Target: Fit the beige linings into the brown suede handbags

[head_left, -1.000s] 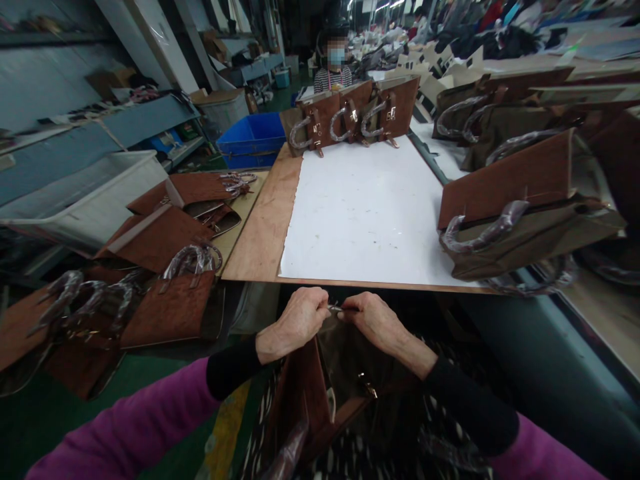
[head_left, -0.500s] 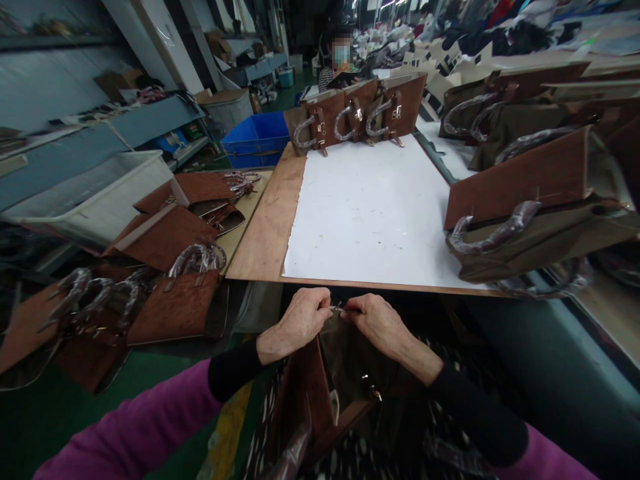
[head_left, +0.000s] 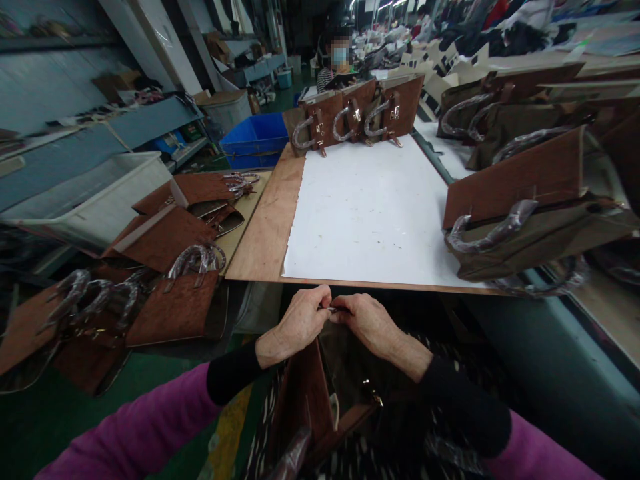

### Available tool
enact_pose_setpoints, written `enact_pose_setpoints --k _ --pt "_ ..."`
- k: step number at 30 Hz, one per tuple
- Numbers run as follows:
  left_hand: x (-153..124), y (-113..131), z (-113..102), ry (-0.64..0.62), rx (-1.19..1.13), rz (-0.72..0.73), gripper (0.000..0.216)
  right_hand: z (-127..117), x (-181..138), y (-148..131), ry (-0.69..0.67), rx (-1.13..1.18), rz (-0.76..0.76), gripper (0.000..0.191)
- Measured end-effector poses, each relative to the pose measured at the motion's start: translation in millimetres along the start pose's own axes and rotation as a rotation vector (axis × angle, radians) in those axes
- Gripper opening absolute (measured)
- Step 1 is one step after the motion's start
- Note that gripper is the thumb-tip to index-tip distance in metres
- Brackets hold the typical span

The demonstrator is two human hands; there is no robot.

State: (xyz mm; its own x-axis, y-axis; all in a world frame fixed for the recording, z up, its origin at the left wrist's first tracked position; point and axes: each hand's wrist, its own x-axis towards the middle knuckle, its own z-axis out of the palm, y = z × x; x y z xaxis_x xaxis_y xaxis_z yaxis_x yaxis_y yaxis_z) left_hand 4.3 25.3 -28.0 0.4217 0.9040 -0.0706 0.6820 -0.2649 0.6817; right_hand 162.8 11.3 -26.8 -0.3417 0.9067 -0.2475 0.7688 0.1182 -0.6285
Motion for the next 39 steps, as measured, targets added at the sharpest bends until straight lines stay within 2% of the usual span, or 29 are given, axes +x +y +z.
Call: enact_pose_setpoints --k 10,17,22,28,31,35,39 --pt "-3 1 -3 0.007 -0.125 -0.035 0.026 0 4 -2 -0.016 0.017 0.072 0.015" --pt "-5 -2 -13 -0.007 0.007 -0.061 0.034 1 5 -3 -0.014 0.038 0.094 0.015" --pt "-3 -4 -16 -0.026 -0.009 -0.047 0.035 0 3 -7 -0.026 -0.019 0.102 0.016" --pt "-5 3 -19 -0.028 -0.067 -0.073 0.03 -7 0 -14 -0.104 -0.093 -0.074 0.028" --pt "-8 7 -20 -0.039 -0.108 -0.074 0.031 -9 4 -19 -0.141 -0.167 -0.104 0.024" --pt "-20 10 -27 -0.04 -0.265 -0.143 0.03 -13 8 -29 -0.217 -0.172 -0.117 0.018" --pt "-52 13 -45 0.0 -0.432 -0.192 0.041 -30 11 -32 -0.182 -0.267 -0.023 0.018"
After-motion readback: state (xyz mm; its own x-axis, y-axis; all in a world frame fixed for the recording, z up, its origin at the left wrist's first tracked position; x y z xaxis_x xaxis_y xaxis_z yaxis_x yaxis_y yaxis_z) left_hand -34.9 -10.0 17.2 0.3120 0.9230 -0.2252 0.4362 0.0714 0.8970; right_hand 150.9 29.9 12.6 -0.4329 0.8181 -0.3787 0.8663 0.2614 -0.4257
